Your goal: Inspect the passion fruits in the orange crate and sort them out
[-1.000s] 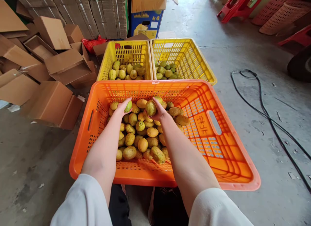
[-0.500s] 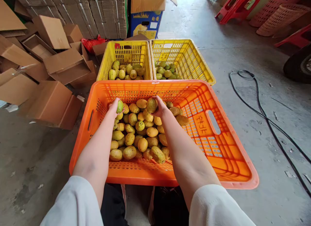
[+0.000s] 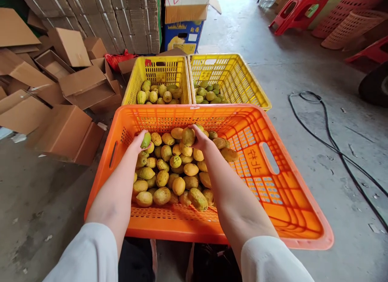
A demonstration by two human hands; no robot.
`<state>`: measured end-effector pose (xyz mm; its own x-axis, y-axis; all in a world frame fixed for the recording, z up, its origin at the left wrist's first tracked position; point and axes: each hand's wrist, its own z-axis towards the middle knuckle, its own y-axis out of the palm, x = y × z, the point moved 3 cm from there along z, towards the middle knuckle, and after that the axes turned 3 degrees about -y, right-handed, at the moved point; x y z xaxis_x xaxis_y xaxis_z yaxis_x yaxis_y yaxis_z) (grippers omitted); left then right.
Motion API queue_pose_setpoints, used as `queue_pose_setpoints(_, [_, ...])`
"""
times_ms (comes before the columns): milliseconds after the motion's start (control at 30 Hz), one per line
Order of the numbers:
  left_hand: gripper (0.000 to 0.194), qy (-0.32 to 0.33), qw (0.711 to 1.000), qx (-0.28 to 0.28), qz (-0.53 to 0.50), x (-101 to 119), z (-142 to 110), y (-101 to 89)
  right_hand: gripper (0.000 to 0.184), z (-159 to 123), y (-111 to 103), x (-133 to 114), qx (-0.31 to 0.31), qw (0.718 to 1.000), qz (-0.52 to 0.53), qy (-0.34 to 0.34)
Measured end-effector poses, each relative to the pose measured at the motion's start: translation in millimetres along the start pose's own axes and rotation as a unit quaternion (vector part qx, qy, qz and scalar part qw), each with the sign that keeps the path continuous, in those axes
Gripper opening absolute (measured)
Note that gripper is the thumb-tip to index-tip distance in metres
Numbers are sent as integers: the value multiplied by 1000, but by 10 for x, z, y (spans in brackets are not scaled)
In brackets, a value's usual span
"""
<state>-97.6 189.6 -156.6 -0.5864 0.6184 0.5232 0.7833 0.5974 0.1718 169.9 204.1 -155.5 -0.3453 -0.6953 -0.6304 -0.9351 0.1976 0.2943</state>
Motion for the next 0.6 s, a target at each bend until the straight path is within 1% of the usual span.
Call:
queue_pose_setpoints(100, [17, 52, 998, 7, 24, 81, -79, 122, 22, -36, 81, -51, -13, 1000, 22, 1])
queue_pose_setpoints(200, [20, 100, 994, -34, 36, 192, -166, 274, 21, -69, 208, -138, -19, 999, 33, -5])
queue_pose_setpoints(267, [21, 112, 991, -68, 42, 278, -210, 360, 24, -84, 283, -201, -16, 999, 41, -23])
queue_pose_setpoints(333, [23, 106, 989, -91, 47, 363, -242, 426, 28, -99, 333, -255, -12, 998, 51, -43])
queue_pose_setpoints(433, [25, 75, 992, -102, 23, 443, -280, 503, 24, -132, 365, -320, -20, 996, 55, -66])
queue_pose_setpoints(533, [26, 44, 993, -107, 3, 423, -318, 593, 17, -179, 366, -381, -26, 995, 40, -85])
queue_pose_setpoints(600, [24, 29, 993, -113, 6, 363, -342, 668, 17, -220, 373, -420, -24, 995, 28, -96])
